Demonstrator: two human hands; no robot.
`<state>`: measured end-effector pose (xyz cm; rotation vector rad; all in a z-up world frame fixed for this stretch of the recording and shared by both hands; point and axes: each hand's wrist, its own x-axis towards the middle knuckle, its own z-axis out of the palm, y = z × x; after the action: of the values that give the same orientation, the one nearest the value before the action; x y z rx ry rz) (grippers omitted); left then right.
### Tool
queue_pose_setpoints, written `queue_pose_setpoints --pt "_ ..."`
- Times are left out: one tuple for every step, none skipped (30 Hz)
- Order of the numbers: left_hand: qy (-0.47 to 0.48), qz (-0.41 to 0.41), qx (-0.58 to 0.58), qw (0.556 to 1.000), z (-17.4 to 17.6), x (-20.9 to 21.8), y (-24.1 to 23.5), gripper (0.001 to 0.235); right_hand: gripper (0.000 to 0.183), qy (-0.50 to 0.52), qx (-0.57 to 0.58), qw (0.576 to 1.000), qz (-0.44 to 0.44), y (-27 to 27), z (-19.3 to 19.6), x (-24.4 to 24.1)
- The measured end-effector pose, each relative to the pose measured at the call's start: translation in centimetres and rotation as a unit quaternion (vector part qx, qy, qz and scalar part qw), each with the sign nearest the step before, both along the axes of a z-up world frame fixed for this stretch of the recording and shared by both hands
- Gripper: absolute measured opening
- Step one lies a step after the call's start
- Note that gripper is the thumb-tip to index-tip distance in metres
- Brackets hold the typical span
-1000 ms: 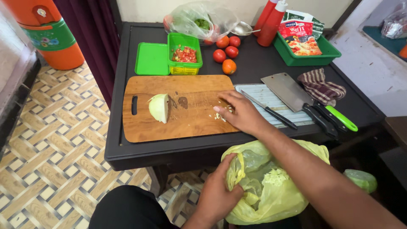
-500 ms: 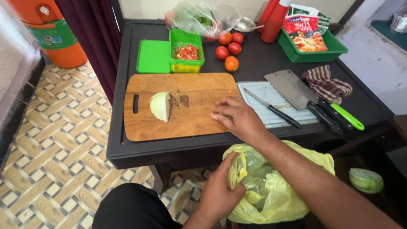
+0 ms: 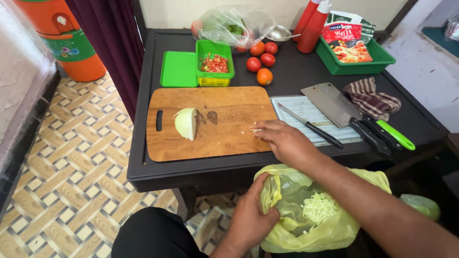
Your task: The person chops cabbage on a wooden board by hand and puts the chopped pieces into a yellow plastic bag.
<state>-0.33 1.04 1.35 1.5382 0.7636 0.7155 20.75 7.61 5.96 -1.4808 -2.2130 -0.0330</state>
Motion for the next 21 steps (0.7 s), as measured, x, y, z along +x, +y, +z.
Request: queue_pose_setpoints --pt "-0.005 0.0 0.003 1.0 -0.1 0.0 0.0 0.076 0.034 -0.009 0.008 1.0 -0.016 0.2 -0.3 0.0" --pt "-0.01 0.001 0.006 1.0 -0.2 -0.1 0.0 0.076 0.031 -0.017 0.015 0.999 -0.032 0.4 -0.6 0.0" --pt "-0.009 0.002 0.004 1.0 -0.4 -0.1 -0.1 0.076 0.028 0.0 0.019 0.999 -0.037 0.5 -0.7 0.0" --pt "-0.007 0.004 0.003 1.0 -0.5 -0.2 -0.1 0.077 0.024 0.017 0.024 0.999 -0.042 0.8 -0.6 -0.1" --pt "-0.006 0.007 0.003 1.0 -0.6 -0.3 -0.1 0.078 0.021 0.034 0.029 0.998 -0.046 1.0 -0.5 -0.2" --pt "-0.008 0.01 0.011 1.0 -0.7 -0.2 -0.1 0.078 0.02 0.023 0.032 0.998 -0.046 1.0 -0.2 -0.4" --pt "-0.01 0.013 0.019 1.0 -0.7 -0.2 0.0 0.078 0.019 0.012 0.035 0.998 -0.045 1.1 0.1 -0.7" --pt "-0.013 0.015 0.026 0.999 -0.8 -0.2 -0.1 0.077 0.019 0.0 0.036 0.998 -0.045 0.9 0.5 -1.1" --pt "-0.005 0.017 0.028 0.999 -0.8 -0.3 -0.1 0.078 0.022 -0.015 0.03 0.998 -0.057 0.8 0.7 -1.6" --pt "0.001 0.017 0.03 0.999 -0.8 -0.3 -0.1 0.078 0.025 -0.031 0.024 0.997 -0.07 0.7 1.0 -2.1" --pt "0.007 0.017 0.031 0.999 -0.8 -0.3 0.0 0.078 0.028 -0.047 0.017 0.995 -0.084 0.5 1.2 -2.6" --pt "0.006 0.017 0.029 0.999 -0.8 -0.3 0.0 0.078 0.026 -0.059 0.017 0.994 -0.096 0.2 1.3 -3.1" --pt "0.005 0.017 0.028 0.999 -0.9 -0.3 0.0 0.078 0.024 -0.071 0.016 0.992 -0.108 0.0 1.4 -3.6" --pt "0.004 0.017 0.027 0.999 -0.9 -0.4 0.1 0.078 0.023 -0.081 0.015 0.989 -0.119 -0.1 1.5 -4.0" --pt "-0.002 0.019 0.027 0.999 -0.9 -0.4 0.2 0.078 0.023 -0.078 0.02 0.989 -0.12 0.0 1.6 -4.2" --pt "-0.009 0.021 0.027 0.999 -1.0 -0.5 0.2 0.078 0.022 -0.074 0.024 0.99 -0.122 0.0 1.6 -4.3" --pt "-0.016 0.023 0.027 0.999 -1.1 -0.5 0.1 0.078 0.022 -0.071 0.028 0.989 -0.123 -0.1 1.5 -4.3" --pt "-0.027 0.019 0.021 0.999 -1.2 -0.5 0.2 0.078 0.023 -0.063 0.031 0.99 -0.12 -0.1 1.4 -4.2" --pt "-0.038 0.015 0.016 0.999 -1.2 -0.5 0.1 0.077 0.023 -0.055 0.035 0.991 -0.117 -0.1 1.3 -4.1" --pt "-0.052 0.011 0.013 0.999 -1.1 -0.5 0.2 0.076 0.024 -0.049 0.04 0.991 -0.115 0.0 1.3 -3.8" --pt "-0.04 0.011 0.01 0.999 -1.0 -0.5 0.2 0.076 0.022 -0.036 0.053 0.991 -0.12 0.1 1.1 -3.5"
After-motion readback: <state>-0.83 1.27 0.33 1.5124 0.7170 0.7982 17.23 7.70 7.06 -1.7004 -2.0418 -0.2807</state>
